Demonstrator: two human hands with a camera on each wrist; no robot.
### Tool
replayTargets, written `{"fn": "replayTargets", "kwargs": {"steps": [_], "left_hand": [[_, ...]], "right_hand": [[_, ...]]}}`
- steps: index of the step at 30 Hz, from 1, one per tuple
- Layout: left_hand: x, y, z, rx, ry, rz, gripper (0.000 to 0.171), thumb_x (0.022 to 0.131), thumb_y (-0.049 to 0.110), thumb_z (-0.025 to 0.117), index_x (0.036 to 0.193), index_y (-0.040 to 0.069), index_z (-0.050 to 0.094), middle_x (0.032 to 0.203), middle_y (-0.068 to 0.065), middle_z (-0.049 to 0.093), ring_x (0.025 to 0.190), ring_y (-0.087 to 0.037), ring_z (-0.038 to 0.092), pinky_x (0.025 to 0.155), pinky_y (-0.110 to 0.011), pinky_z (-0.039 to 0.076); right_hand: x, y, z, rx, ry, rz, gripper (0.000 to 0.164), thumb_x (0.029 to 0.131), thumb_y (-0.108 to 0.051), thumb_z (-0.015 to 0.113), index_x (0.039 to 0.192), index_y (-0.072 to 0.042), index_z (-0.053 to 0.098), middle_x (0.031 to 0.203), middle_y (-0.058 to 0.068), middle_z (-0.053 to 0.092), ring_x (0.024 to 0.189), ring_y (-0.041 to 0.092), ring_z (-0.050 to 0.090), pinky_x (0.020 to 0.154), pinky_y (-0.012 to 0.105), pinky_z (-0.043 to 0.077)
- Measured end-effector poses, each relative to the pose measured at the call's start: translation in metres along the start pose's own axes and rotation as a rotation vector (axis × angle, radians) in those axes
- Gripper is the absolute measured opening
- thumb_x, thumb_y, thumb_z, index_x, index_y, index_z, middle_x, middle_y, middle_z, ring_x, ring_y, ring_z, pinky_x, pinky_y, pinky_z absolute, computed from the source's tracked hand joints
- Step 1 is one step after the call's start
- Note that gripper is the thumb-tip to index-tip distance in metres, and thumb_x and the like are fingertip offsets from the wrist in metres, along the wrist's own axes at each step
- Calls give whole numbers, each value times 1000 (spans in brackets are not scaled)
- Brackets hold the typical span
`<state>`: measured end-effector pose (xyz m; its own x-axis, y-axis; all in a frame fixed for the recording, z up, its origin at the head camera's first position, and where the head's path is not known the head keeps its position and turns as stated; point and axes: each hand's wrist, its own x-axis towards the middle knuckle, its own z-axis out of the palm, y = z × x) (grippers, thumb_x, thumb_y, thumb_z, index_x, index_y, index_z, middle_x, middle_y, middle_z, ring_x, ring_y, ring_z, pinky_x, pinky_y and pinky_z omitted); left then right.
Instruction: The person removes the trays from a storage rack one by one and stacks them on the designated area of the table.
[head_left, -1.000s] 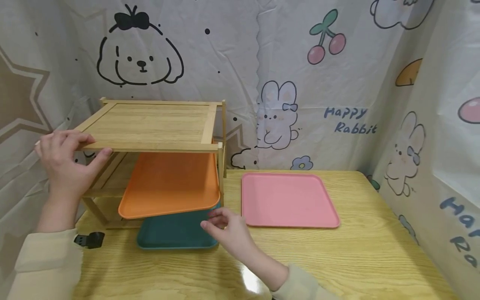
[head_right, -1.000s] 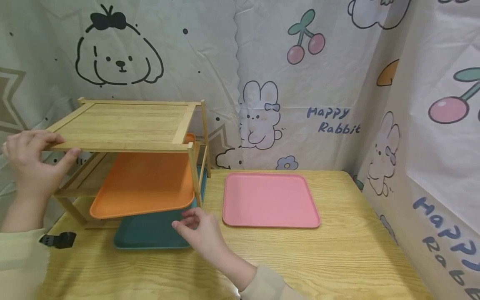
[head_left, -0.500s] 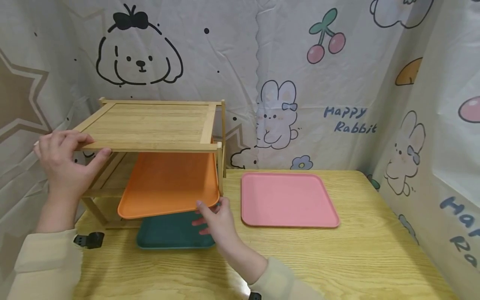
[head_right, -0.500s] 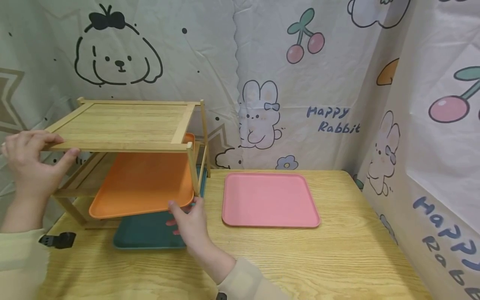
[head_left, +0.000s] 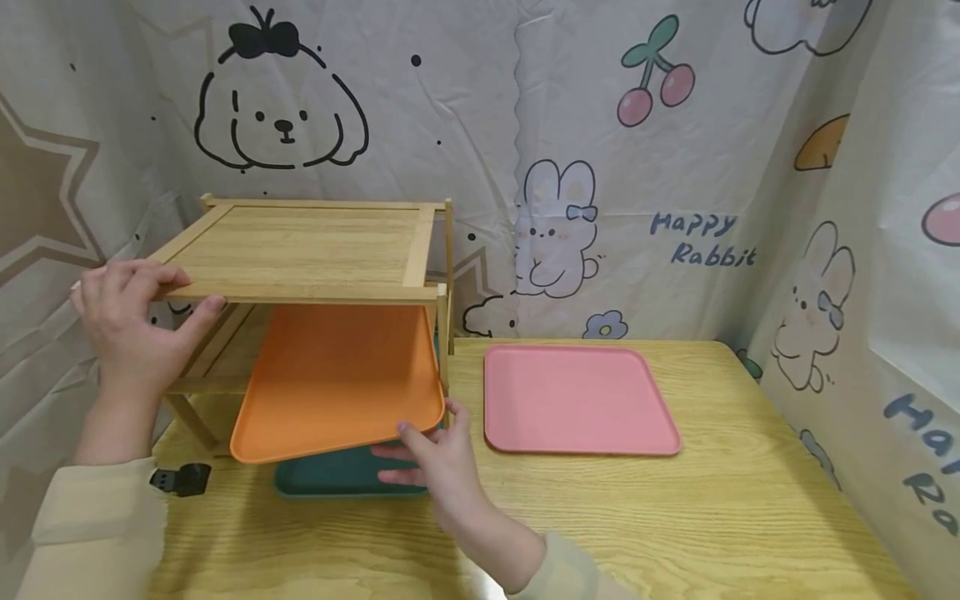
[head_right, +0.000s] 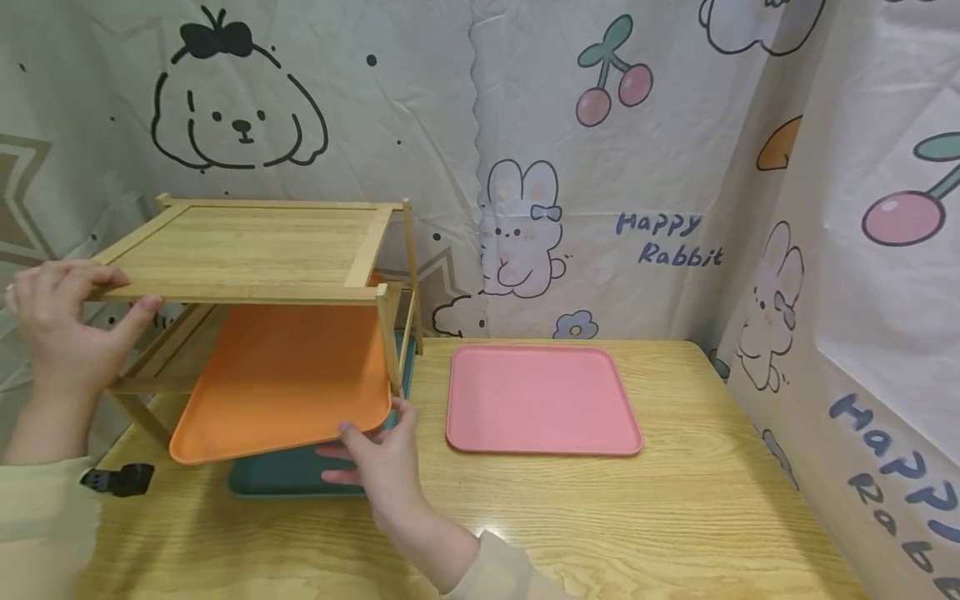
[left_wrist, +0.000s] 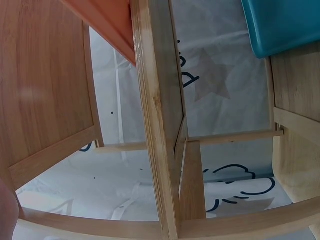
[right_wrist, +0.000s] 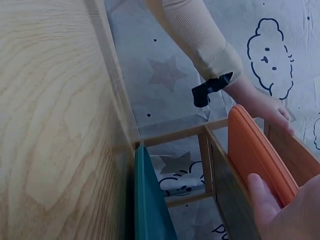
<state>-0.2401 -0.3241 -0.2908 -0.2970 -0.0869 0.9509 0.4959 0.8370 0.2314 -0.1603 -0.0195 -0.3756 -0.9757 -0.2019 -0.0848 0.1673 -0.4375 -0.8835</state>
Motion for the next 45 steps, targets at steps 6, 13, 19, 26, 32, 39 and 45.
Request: {"fn": "replayTargets", "kwargs": {"steps": [6,13,19,26,32,39,45], "left_hand": [[0,-1,0,0,-10,3,83,71,74,59,85,-7,63,92,-26,57,91,-44,39,97,-31,14],[1,0,-1,1,-8,8,82,72,74,59,85,-7,63,92,-26,58,91,-45,39,98,-33,15],[2,-1,-2,3,-14,15,82,72,74,59,85,-7,63,92,-26,58,90,-45,39,98,-34,15],[4,-3,-8,9,-69,15,83,72,75,58,87,-7,63,94,-25,59,98,-2,34,98,-33,14],[7,0,-8,-8,-113,35,81,74,73,58,88,-7,64,94,-24,58,90,-40,38,97,-34,16],[9,-1,-10,-29,-158,11,85,73,76,55,88,-6,64,93,-23,57,100,5,25,93,-34,14],[8,-3,-16,-27,-206,-2,77,74,70,60,90,-5,66,95,4,57,102,7,27,90,-33,14]], "right_hand": [[-9,-1,-1,36,-39,-73,57,94,-8,56,134,-19,17,108,17,60,84,32,69,69,45,55],[-17,3,2,96,-27,-78,60,96,-9,52,138,-24,13,132,17,36,100,26,60,74,51,52],[-16,3,12,206,-25,-54,85,84,1,66,139,-27,8,136,18,33,108,29,55,76,51,52],[-19,0,12,212,-37,-41,84,83,8,60,139,-28,8,134,19,36,108,29,58,79,51,51],[-23,-7,2,195,-47,-6,85,82,9,58,140,-29,9,134,17,36,108,29,58,80,53,50],[-28,-13,-10,167,-82,10,83,82,8,57,140,-27,9,132,19,37,103,30,62,78,50,52],[-32,-17,-18,151,-96,13,79,81,7,57,137,-23,9,128,20,36,97,25,63,76,47,53]]}}
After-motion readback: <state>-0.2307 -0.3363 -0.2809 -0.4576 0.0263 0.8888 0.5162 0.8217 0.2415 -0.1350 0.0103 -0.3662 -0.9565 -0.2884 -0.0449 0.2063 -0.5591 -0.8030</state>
